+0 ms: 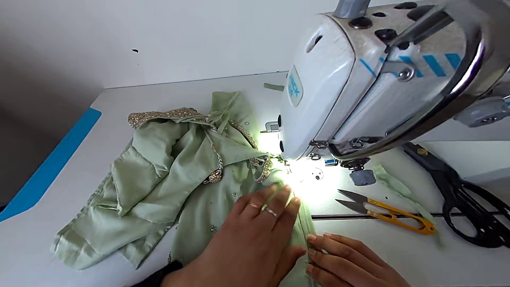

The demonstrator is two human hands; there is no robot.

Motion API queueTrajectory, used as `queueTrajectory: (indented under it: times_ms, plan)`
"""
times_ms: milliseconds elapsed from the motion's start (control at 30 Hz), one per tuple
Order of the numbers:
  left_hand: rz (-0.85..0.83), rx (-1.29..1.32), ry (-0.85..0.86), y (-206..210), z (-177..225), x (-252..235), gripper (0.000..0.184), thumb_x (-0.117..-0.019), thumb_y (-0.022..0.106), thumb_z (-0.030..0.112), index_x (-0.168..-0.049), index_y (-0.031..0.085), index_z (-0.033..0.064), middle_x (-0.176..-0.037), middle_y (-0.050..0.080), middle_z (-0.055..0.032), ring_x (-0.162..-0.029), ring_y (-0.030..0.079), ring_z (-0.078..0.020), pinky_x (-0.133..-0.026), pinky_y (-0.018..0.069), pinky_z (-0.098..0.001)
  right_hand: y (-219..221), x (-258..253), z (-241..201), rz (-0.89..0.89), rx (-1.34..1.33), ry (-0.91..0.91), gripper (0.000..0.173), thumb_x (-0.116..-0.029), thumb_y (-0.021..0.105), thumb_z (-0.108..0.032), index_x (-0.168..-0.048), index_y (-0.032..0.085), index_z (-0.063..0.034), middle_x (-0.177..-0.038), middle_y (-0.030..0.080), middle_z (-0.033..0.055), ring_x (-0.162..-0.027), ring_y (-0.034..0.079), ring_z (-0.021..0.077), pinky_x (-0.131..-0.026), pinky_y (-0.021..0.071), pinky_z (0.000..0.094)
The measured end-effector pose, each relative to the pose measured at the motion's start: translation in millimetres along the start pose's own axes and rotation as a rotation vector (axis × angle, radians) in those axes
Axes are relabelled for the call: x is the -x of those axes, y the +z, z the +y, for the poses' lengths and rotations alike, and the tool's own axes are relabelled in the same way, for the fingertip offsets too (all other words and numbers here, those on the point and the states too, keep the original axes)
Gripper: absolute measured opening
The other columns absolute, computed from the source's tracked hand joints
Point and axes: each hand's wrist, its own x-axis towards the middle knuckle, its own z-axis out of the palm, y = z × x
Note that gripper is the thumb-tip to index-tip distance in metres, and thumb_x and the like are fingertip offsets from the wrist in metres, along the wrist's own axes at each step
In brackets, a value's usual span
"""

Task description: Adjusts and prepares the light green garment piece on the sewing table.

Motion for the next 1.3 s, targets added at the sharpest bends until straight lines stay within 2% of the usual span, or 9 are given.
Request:
queueTrajectory:
  times_ms: [67,100,233,400,600,1000,1300]
  plan:
    - [-0.003,-0.013,0.109,10,-10,-9,0.059,-0.1074,0.034,0.050,-0.143,0.058,0.0099,-0.148,0.059,-0.0058,-0.145,0.046,-0.0236,-0.119,0.0328,-0.0491,-1,1,0,-0.002,0.029,0.010,0.025,-0.1000,0.050,-0.016,-0.107,0.073,-0.0103,-0.115,0.074,0.0097,-0.125,0.060,0.0245,-0.112,0.0380,0.0364]
    - [-0.029,-0.014,0.126,14,-15,-11,0.062,-0.1069,0.033,0.052,-0.144,0.057,0.0093,-0.148,0.059,-0.0054,-0.146,0.045,-0.0225,-0.121,0.0292,-0.0514,-1,1,0,-0.005,0.038,0.010,0.025,-0.0999,0.050,-0.016,-0.107,0.074,-0.0108,-0.115,0.074,0.0093,-0.124,0.060,0.0244,-0.111,0.0380,0.0368]
    - [-0.056,0.012,0.074,25,-23,-6,0.068,-0.1049,0.028,0.061,-0.147,0.054,0.0141,-0.147,0.059,-0.0018,-0.140,0.051,-0.0193,-0.117,0.0303,-0.0535,-3,3,4,-0.001,0.022,0.003,0.026,-0.1008,0.050,-0.019,-0.108,0.074,-0.0128,-0.117,0.074,0.0075,-0.125,0.060,0.0230,-0.111,0.0368,0.0371]
    - [-0.063,0.140,0.066,29,-29,-1,0.062,-0.1046,0.029,0.061,-0.150,0.050,0.0246,-0.155,0.051,0.0039,-0.144,0.044,-0.0180,-0.113,0.0287,-0.0534,-1,5,7,0.026,-0.018,0.002,0.026,-0.1002,0.051,-0.020,-0.108,0.075,-0.0127,-0.116,0.075,0.0067,-0.124,0.060,0.0222,-0.111,0.0357,0.0365]
    - [-0.060,0.165,0.079,29,-31,-2,0.058,-0.1041,0.032,0.062,-0.147,0.053,0.0290,-0.154,0.052,0.0053,-0.143,0.044,-0.0196,-0.112,0.0285,-0.0524,0,7,5,0.039,-0.017,0.017,0.026,-0.0996,0.052,-0.019,-0.108,0.075,-0.0120,-0.116,0.075,0.0073,-0.123,0.060,0.0224,-0.110,0.0355,0.0371]
    - [-0.064,0.188,0.074,28,-31,-3,0.058,-0.1039,0.032,0.062,-0.147,0.053,0.0292,-0.154,0.052,0.0050,-0.145,0.042,-0.0219,-0.113,0.0279,-0.0557,1,7,3,0.053,-0.009,0.039,0.026,-0.0990,0.052,-0.021,-0.107,0.075,-0.0114,-0.116,0.075,0.0075,-0.124,0.061,0.0220,-0.111,0.0347,0.0382]
    - [-0.116,0.186,0.088,25,-37,-10,0.059,-0.0994,0.034,0.068,-0.143,0.056,0.0344,-0.153,0.053,-0.0008,-0.141,0.047,-0.0223,-0.106,0.0333,-0.0531,1,7,3,0.052,0.003,0.030,0.027,-0.0989,0.051,-0.021,-0.106,0.075,-0.0120,-0.115,0.075,0.0069,-0.124,0.060,0.0213,-0.111,0.0337,0.0380]
